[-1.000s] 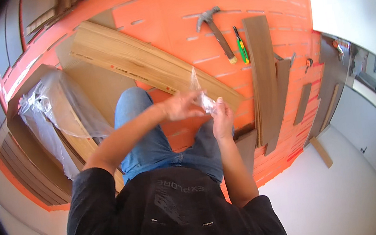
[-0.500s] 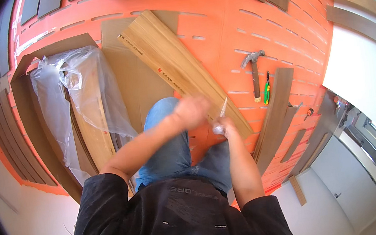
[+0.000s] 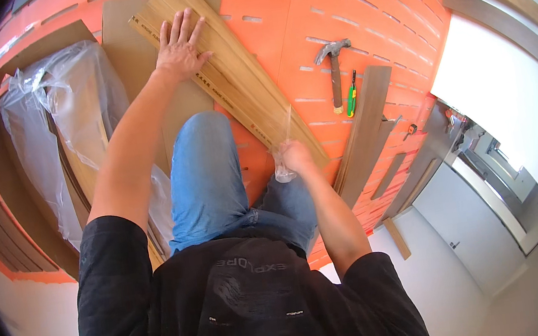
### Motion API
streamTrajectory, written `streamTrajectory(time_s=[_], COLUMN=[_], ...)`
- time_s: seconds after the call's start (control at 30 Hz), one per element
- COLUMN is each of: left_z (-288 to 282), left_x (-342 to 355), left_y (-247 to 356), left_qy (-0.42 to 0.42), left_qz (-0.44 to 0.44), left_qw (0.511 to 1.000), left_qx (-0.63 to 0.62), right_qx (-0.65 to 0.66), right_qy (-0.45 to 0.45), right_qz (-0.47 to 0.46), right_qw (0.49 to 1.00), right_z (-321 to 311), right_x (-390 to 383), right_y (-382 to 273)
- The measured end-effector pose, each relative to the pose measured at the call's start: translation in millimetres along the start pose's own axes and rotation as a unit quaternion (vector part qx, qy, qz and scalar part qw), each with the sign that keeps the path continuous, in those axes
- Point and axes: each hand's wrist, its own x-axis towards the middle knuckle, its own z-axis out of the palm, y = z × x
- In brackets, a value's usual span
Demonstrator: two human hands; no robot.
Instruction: The recorder is unwrapping individual floorboards from plastic packaging during a floor installation task.
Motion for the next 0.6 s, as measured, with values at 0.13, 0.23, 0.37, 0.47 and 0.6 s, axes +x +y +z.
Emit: streamTrajectory(time_s=[0.13, 0.23, 0.37, 0.47, 0.6], left_z=[-6, -4, -5, -2, -8], left_x=[3, -4, 2, 2, 2], left_y=[9, 0, 7, 8, 14], left_qy=[-0.022, -0.039, -0.053, -0.044, -0.066], left_qz=[-0.009, -0.022, -0.022, -0.022, -0.033], left_qw=[0.999, 0.998, 0.998, 0.998, 0.996], left_qx=[0.033, 0.047, 0.038, 0.035, 0.041], right_qx=[-0.137, 0.009, 0.082, 0.068, 0.079], right_qy=[0.016, 0.003, 0.005, 0.013, 0.035], right_qz=[-0.136, -0.035, -0.035, -0.074, -0.118], right_qw=[0.981, 0.999, 0.996, 0.995, 0.989], right_z=[-1, -18, -33, -35, -45], right_x=[-18, -57, -97, -119, -157], right_y=[-17, -69, -96, -105, -121])
